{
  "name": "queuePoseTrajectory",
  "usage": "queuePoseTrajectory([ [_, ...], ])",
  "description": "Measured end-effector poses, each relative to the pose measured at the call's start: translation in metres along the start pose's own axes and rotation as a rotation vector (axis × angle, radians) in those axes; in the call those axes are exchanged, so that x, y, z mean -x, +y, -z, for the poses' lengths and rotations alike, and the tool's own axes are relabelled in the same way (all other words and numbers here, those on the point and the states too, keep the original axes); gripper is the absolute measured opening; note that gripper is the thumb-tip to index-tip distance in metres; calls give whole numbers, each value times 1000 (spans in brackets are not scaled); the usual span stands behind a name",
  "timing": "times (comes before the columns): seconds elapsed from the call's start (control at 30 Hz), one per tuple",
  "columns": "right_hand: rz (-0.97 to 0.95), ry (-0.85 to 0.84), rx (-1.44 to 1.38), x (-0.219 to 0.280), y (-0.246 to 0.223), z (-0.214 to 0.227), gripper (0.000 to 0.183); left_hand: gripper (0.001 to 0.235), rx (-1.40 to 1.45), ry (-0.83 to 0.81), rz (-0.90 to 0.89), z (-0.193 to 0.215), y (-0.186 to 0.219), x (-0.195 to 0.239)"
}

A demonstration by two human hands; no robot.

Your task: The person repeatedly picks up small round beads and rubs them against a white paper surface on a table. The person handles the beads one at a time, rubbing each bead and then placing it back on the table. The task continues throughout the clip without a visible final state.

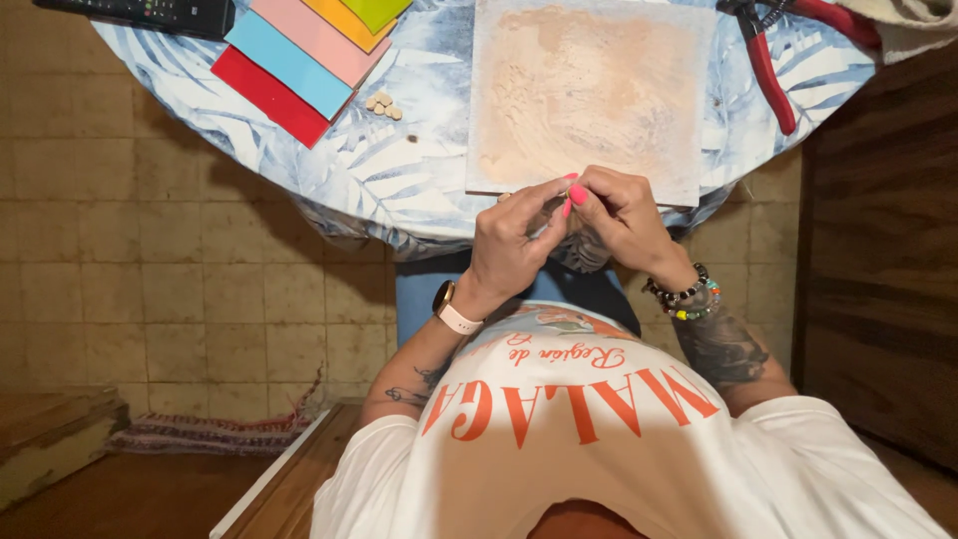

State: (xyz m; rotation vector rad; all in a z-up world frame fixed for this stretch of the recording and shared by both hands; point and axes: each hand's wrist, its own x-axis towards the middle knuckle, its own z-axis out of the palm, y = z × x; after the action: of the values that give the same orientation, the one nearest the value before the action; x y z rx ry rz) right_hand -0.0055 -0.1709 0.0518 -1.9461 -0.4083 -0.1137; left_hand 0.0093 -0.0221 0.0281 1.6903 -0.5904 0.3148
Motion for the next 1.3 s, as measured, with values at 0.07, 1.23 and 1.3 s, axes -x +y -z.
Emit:
queuePoseTrajectory([
  [0.07,48,-24,108,1,11,11,27,22,-90,2,-89,5,10,-5],
  [1.23,696,-240,854,-59,64,-1,13,52,-630,-307,-331,11,-18,26],
  [1.3,748,-184,878,-72,67,-8,19,51,-625,-302,-331,12,-17,26],
])
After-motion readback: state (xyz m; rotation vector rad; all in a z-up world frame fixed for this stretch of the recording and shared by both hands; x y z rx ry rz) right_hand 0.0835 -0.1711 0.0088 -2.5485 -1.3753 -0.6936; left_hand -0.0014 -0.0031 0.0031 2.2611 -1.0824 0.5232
